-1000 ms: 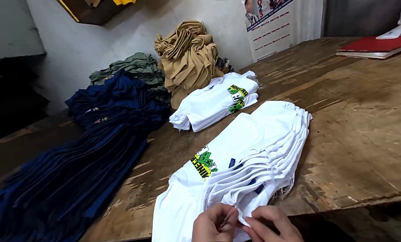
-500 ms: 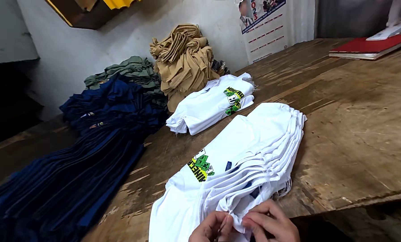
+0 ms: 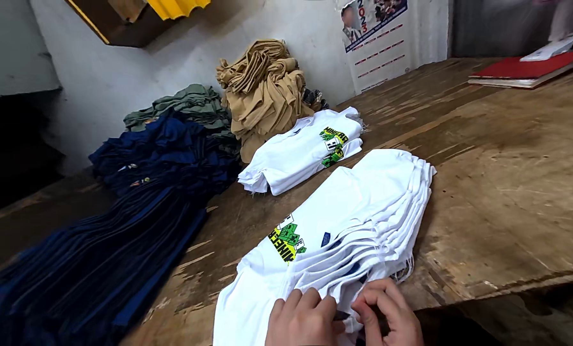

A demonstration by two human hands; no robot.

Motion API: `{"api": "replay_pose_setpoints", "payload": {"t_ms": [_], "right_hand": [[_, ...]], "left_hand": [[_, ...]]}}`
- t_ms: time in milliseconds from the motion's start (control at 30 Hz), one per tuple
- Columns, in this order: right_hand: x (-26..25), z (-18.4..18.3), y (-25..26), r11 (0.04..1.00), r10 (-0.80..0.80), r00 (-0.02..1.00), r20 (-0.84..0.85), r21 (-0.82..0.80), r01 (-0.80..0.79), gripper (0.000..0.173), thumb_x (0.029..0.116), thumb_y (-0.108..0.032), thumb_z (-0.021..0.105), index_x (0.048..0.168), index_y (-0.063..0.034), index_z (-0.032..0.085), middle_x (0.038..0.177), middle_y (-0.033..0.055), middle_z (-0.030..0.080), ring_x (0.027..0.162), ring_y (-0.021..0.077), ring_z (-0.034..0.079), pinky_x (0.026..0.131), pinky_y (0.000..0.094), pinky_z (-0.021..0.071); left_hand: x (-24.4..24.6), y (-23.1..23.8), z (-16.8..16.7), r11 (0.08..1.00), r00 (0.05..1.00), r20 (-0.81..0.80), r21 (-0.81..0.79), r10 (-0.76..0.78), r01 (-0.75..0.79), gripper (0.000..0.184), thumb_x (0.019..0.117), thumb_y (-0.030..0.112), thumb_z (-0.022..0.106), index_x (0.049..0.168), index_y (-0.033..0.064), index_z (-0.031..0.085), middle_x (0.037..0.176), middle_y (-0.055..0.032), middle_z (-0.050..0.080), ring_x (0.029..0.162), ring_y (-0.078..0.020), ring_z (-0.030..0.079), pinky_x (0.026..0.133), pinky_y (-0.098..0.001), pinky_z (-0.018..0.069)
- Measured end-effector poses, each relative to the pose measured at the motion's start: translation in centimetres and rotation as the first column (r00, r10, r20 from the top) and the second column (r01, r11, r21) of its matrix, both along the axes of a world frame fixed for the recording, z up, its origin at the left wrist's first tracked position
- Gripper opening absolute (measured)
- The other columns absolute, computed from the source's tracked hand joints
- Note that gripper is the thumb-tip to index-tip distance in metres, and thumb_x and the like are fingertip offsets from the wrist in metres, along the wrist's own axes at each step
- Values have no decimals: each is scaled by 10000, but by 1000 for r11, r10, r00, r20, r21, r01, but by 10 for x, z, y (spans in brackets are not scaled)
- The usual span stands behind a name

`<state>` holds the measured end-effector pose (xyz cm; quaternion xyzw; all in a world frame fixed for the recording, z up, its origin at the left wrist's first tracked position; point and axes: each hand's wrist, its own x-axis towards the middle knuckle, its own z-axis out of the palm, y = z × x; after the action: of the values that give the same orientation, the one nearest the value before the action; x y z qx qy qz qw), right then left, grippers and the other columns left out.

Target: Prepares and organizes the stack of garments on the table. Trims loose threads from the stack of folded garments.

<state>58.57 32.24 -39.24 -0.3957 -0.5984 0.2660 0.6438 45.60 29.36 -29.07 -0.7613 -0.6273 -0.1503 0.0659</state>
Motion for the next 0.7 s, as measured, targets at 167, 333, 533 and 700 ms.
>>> {"api": "replay_pose_setpoints", "payload": {"t_ms": [167, 333, 533, 700], "right_hand": [[29, 9, 10, 987, -148, 980, 134, 75, 139, 153, 956, -218, 697, 907, -77, 729, 1020, 77, 679, 999, 133, 654, 867, 287, 568], [74, 26, 65, 929, -356, 627, 693, 187, 320, 509, 743, -164, 676, 1246, -216, 730, 1371, 141, 635, 1179, 432, 624, 862, 610, 545], [80, 45, 70, 948, -309, 521, 796, 213, 236, 389, 627, 25, 787, 986, -120, 749, 1001, 72, 724, 899, 327, 704, 645, 478, 599], [115, 52, 16, 993, -90, 661, 745, 17, 116, 172, 774, -101, 765, 943, -74, 750, 911, 109, 723, 838, 300, 724, 651, 496, 595]], "left_hand": [[-11, -3, 8, 1000, 979, 205, 17, 6, -10, 392, 858, 344, 814, 1119, 60, 747, 910, -127, 699, 840, -324, 680, 747, -529, 548], [-31, 54, -2, 949, 965, 241, 268, 101, -166, 200, 778, 12, 703, 957, 91, 744, 802, -63, 697, 776, -287, 683, 718, -557, 539], [-47, 108, -22, 962, 917, 397, -261, 31, 81, 317, 1049, 170, 460, 1232, 86, 706, 1086, -104, 703, 1020, -235, 670, 939, -465, 539], [-14, 33, -3, 884, 885, 419, -312, -201, 348, 388, 1013, 124, 580, 1382, 13, 630, 990, -174, 744, 907, -336, 720, 850, -550, 579]]}}
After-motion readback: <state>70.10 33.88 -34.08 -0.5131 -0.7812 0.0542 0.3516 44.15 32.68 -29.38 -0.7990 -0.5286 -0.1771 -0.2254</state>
